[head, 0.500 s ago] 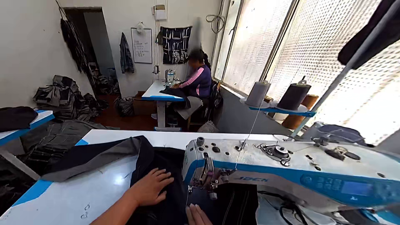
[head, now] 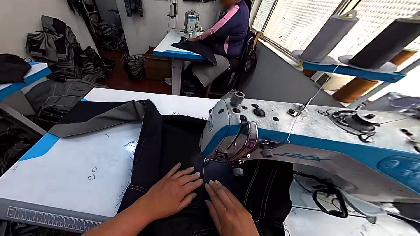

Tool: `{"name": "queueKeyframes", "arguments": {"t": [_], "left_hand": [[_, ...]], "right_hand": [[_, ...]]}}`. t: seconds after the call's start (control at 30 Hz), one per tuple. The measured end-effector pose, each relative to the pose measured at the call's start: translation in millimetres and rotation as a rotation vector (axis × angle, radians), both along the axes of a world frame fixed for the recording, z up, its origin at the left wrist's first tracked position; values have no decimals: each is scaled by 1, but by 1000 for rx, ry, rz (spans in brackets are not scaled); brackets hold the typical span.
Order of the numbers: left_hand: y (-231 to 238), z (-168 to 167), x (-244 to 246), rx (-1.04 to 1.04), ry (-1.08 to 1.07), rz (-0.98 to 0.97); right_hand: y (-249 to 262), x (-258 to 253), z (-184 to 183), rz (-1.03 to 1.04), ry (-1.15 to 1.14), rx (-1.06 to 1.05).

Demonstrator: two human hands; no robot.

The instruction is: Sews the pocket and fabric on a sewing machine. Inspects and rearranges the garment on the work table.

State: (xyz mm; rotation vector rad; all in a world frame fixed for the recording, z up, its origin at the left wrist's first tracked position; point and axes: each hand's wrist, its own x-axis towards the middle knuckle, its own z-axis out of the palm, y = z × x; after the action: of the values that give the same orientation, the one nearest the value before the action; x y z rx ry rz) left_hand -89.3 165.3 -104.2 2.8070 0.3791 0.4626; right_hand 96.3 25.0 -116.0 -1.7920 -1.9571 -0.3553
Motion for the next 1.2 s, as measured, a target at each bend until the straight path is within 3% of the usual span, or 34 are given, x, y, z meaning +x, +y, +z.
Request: {"name": "queueKeyframes", "arguments": {"t": [0.5,1.2], "left_hand": [[0,-2,1,40,-21,15],[15,5,15,-42,56,68]], "right_hand": [[1,-2,7,-4,-10,-67],[28,17,2,3,1,20]]}}
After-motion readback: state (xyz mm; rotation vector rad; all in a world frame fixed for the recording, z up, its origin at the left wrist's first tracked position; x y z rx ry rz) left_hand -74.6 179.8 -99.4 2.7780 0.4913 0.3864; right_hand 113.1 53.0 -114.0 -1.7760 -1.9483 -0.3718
